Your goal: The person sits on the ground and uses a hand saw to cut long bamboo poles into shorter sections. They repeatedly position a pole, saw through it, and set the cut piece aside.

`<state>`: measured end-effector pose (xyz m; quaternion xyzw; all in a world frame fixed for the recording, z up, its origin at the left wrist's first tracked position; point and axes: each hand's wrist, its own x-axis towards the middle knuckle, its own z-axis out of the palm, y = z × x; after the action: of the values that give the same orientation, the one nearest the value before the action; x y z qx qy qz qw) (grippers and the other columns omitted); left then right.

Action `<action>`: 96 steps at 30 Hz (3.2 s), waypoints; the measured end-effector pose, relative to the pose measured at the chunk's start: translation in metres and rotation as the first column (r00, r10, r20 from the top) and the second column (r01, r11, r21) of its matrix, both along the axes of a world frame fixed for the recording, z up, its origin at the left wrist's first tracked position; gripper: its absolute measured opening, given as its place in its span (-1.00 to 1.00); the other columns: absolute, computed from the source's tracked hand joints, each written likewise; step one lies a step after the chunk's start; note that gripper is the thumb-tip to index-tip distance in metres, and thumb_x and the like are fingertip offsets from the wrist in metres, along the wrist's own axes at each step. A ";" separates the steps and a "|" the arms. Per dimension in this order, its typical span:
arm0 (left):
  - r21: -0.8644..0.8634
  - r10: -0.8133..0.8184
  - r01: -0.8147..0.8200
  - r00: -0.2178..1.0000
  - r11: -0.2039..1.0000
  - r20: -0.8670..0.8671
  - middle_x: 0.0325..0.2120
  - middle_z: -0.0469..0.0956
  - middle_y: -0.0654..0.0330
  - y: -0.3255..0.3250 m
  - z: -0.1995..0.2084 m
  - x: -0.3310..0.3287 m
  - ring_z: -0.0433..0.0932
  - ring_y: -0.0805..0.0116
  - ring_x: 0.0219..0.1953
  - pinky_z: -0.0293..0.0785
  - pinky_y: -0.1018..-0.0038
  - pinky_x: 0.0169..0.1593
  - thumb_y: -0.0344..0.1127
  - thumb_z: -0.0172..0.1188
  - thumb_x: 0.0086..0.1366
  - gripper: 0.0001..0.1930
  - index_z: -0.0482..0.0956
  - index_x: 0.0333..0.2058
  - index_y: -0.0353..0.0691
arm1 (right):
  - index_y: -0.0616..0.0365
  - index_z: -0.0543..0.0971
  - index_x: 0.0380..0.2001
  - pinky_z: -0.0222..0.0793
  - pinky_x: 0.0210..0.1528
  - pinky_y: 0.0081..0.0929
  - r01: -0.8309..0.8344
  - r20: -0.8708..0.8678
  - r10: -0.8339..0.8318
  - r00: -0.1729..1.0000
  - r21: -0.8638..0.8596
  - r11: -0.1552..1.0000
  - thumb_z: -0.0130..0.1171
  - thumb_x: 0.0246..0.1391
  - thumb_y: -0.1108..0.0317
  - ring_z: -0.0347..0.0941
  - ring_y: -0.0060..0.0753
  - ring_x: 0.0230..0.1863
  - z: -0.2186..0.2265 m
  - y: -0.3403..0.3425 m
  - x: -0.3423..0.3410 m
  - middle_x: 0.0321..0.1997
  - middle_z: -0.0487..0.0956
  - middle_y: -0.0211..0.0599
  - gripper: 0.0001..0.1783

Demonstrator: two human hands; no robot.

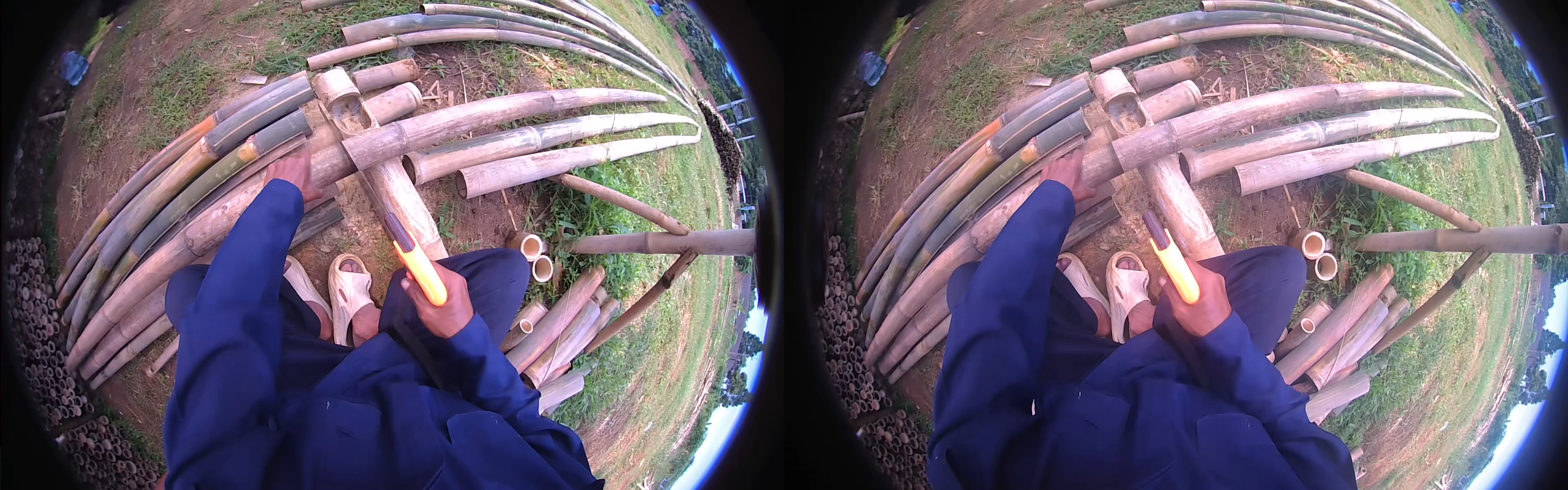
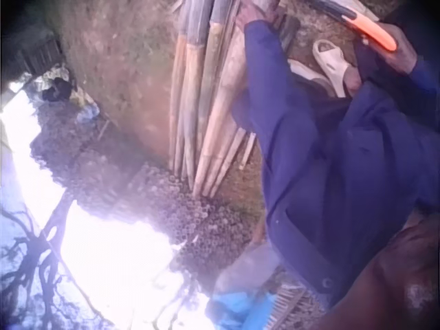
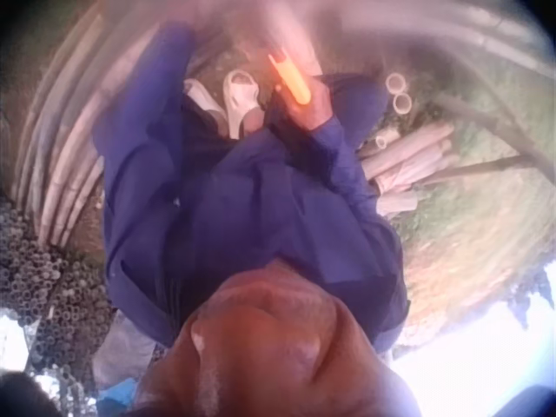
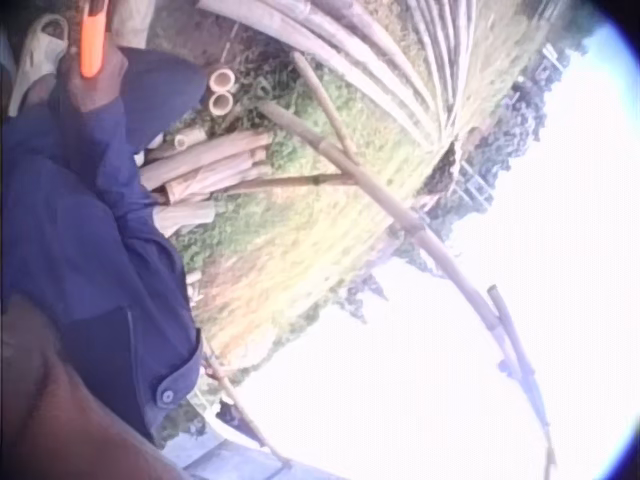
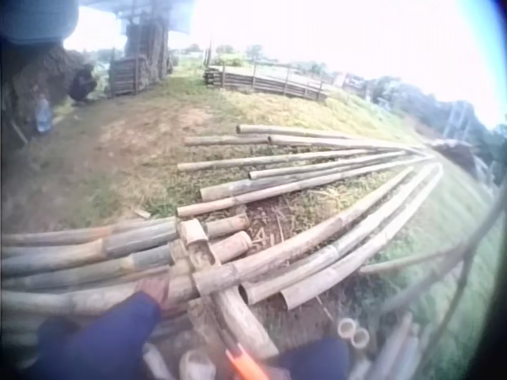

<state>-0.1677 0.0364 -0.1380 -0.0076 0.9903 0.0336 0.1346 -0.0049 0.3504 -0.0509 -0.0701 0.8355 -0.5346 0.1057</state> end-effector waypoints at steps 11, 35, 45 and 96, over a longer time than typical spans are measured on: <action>0.025 -0.002 0.002 1.000 1.000 0.002 -0.20 0.71 -0.15 0.002 0.001 -0.003 0.71 -0.14 -0.08 0.59 0.08 0.07 0.08 0.56 -0.06 -0.17 0.45 0.08 -0.33 | 0.33 0.58 -0.28 0.43 -0.35 -0.24 0.010 0.039 -0.008 0.999 -0.049 0.999 0.34 0.15 0.43 0.55 0.04 -0.48 -0.002 -0.005 -0.022 -0.49 0.57 0.07 -0.81; 0.088 0.009 -0.014 0.998 0.996 0.057 -0.13 0.69 -0.16 -0.004 -0.002 -0.008 0.65 -0.17 0.01 0.52 0.04 0.14 0.02 0.55 -0.13 -0.18 0.48 0.10 -0.27 | 0.38 0.61 -0.17 0.44 -0.26 -0.45 0.038 -0.001 -0.038 0.999 0.001 0.999 0.36 0.18 0.46 0.47 -0.47 -0.41 -0.021 -0.007 -0.006 -0.40 0.64 -0.17 -0.78; 0.111 -0.013 0.009 0.999 0.994 0.040 -0.18 0.70 -0.19 -0.012 -0.005 -0.021 0.67 -0.18 -0.04 0.55 0.06 0.11 0.04 0.58 -0.16 -0.16 0.52 0.07 -0.31 | 0.30 0.63 -0.18 0.48 -0.35 -0.29 0.011 0.016 -0.011 1.000 0.033 0.999 0.34 0.13 0.47 0.62 0.11 -0.43 0.015 0.017 0.013 -0.45 0.61 0.08 -0.80; -0.247 -0.152 -0.002 0.784 0.969 -0.601 -0.19 0.54 0.08 0.005 -0.069 0.040 0.59 0.13 -0.12 0.52 0.30 -0.01 -0.22 0.53 -0.12 -0.27 0.44 0.08 -0.21 | 0.26 0.62 -0.23 0.51 -0.31 -0.28 0.025 -0.002 -0.025 1.000 -0.013 1.000 0.33 0.11 0.49 0.63 0.15 -0.39 0.022 -0.004 0.003 -0.48 0.61 0.01 -0.85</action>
<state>-0.1273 0.0410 -0.2066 0.0277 0.9762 -0.0883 -0.1962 -0.0022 0.3460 -0.0288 -0.0609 0.8329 -0.5413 0.0975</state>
